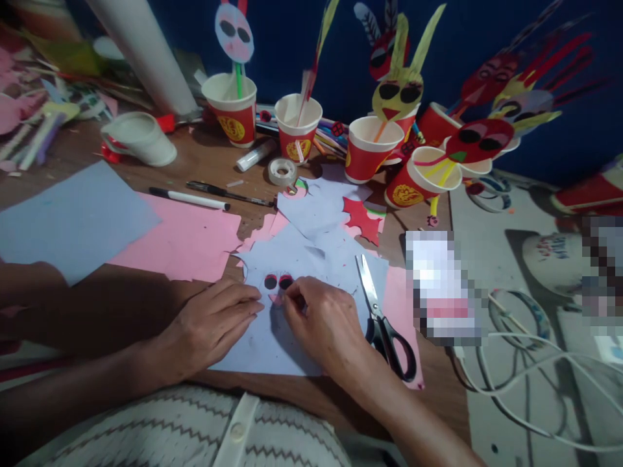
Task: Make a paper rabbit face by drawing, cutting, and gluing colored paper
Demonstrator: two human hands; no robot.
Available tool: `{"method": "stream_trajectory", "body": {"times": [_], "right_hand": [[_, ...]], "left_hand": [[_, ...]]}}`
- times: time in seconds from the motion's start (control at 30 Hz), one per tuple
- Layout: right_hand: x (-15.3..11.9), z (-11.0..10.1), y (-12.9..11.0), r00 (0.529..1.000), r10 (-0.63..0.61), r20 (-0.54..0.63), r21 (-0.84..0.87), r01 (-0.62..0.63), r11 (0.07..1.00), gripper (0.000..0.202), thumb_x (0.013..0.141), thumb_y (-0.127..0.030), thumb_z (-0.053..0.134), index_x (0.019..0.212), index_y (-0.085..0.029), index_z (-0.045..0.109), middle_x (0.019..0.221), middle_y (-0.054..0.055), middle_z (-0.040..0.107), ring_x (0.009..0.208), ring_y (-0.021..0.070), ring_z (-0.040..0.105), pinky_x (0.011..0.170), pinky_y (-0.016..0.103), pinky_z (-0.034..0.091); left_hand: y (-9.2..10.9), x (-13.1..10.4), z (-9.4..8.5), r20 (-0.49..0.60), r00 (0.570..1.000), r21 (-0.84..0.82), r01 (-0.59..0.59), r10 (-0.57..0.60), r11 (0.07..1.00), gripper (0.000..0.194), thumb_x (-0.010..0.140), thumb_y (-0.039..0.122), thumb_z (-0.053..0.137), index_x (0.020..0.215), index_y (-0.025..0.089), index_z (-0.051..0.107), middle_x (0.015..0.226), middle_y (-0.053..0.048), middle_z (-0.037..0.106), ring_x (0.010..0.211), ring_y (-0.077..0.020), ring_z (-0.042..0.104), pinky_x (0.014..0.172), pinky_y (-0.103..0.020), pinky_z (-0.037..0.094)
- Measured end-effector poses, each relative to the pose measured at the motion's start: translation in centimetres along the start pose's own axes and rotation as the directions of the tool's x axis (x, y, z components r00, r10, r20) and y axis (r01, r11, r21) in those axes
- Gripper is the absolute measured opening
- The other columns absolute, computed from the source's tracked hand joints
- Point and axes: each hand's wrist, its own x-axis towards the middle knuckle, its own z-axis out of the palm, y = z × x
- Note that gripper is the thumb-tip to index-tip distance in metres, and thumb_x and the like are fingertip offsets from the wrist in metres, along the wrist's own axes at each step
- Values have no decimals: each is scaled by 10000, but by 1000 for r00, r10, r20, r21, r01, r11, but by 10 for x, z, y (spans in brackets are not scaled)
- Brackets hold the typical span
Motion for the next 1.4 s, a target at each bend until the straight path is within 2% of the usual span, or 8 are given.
{"method": "stream_trajectory", "body": {"times": [0.13,0.3,0.5,1.07,1.4], "right_hand": [[-1,4,2,999,-38,-32,-90,35,995,125,792,-252,543,735,-201,641,608,-23,652,477,104,520,502,226,332],[-2,5,3,997,-57,-48,-99,52,994,96,781,-252,563,729,-206,629,611,-28,648,494,105,526,508,220,328],[-2,8,5,995,-80,-65,-135,70,988,91,782,-263,569,728,-209,619,572,-35,621,451,100,480,493,226,299],[-4,14,5,986,-125,-109,-198,102,975,117,791,-274,554,735,-184,604,618,0,645,512,135,519,511,246,304],[-4,16,6,983,-136,-119,-224,107,969,96,773,-258,573,720,-187,611,600,-6,636,504,124,505,508,241,289]], "left_hand": [[1,3,-1,7,1000,31,-22,21,999,177,820,28,476,937,77,599,950,-99,601,884,-196,520,765,-349,485],[1,4,-1,4,999,35,-43,43,998,184,823,22,467,949,63,595,934,-108,597,857,-189,516,759,-343,485],[1,3,0,22,1000,59,-12,10,998,196,845,65,462,986,99,593,950,-93,604,877,-190,530,752,-345,484],[0,1,5,25,1000,78,-6,4,997,214,844,81,466,1022,104,585,925,-75,577,858,-181,510,751,-327,463],[-1,1,5,75,997,79,20,-26,997,208,840,94,479,1021,119,578,944,-70,572,876,-193,506,771,-332,448]]}}
